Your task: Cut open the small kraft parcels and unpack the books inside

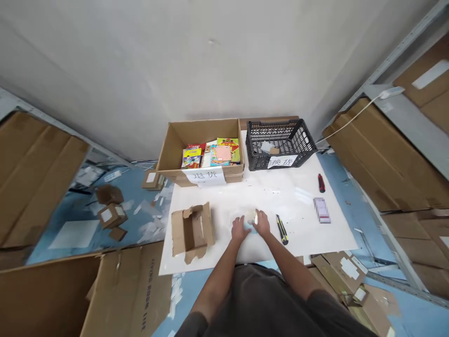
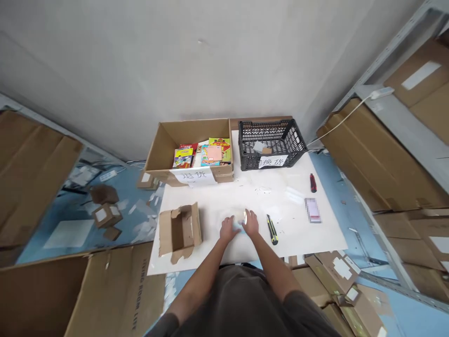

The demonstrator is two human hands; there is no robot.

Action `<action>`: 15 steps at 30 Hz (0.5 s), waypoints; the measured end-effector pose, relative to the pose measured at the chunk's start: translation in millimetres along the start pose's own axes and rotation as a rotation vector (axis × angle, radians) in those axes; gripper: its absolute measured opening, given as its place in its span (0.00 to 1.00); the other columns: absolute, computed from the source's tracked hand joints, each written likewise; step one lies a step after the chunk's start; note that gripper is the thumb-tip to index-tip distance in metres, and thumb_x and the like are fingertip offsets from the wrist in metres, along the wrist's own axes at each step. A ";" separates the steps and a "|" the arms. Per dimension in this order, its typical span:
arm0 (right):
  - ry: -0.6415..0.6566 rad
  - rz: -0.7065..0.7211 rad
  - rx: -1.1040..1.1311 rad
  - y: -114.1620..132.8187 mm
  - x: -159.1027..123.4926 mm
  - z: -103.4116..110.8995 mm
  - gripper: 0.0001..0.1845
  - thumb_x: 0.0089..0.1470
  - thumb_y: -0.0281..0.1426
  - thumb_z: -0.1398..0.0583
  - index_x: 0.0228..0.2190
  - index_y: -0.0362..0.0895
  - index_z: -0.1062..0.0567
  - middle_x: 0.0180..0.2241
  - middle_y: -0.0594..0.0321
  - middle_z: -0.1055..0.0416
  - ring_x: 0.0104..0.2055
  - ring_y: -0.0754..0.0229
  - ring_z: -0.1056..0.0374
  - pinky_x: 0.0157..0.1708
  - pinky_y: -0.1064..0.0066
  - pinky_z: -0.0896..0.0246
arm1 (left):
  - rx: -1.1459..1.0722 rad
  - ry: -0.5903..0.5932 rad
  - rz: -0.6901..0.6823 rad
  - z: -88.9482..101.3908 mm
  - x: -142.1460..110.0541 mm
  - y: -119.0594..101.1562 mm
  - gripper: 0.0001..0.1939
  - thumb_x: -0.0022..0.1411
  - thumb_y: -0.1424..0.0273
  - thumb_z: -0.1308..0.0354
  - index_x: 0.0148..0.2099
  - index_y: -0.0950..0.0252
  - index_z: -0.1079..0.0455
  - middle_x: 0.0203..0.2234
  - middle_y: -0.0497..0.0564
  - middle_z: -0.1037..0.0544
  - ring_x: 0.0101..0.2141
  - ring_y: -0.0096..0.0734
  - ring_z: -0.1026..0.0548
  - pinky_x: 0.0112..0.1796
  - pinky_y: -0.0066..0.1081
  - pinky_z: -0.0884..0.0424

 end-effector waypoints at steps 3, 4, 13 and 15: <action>-0.019 -0.010 0.128 -22.8 -31.5 0.4 0.40 0.52 0.27 0.41 0.66 0.50 0.39 0.64 0.51 0.38 0.63 0.46 0.37 0.62 0.57 0.40 | 0.015 -0.033 -0.028 -26.3 14.9 11.1 0.27 0.58 0.68 0.35 0.61 0.60 0.29 0.59 0.61 0.31 0.61 0.54 0.36 0.56 0.45 0.32; -0.007 0.001 0.174 -29.9 -42.7 -2.3 0.38 0.53 0.27 0.42 0.65 0.51 0.37 0.63 0.52 0.36 0.60 0.47 0.34 0.60 0.57 0.37 | -0.035 -0.067 -0.069 -29.5 16.7 15.7 0.19 0.62 0.69 0.39 0.56 0.60 0.26 0.57 0.59 0.29 0.60 0.51 0.35 0.57 0.44 0.33; -0.064 -0.056 0.363 -60.6 -71.4 -21.5 0.30 0.54 0.30 0.45 0.59 0.49 0.31 0.58 0.53 0.31 0.44 0.52 0.25 0.50 0.56 0.28 | -0.949 -0.161 -0.005 1.5 39.0 52.4 0.25 0.63 0.47 0.45 0.47 0.63 0.25 0.41 0.55 0.19 0.43 0.41 0.22 0.50 0.42 0.28; -0.085 -0.058 0.371 -52.0 -55.2 -21.7 0.30 0.55 0.33 0.44 0.59 0.46 0.31 0.57 0.53 0.30 0.46 0.51 0.25 0.50 0.57 0.29 | -1.171 -0.258 0.089 16.6 36.8 70.3 0.31 0.59 0.42 0.42 0.48 0.64 0.27 0.41 0.55 0.19 0.42 0.40 0.22 0.48 0.40 0.27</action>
Point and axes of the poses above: each hand's wrist, its own x-axis towards the middle knuckle, its own z-axis out of the back of the hand, y = z × x, the point moved 7 cm from there along x, towards the middle knuckle
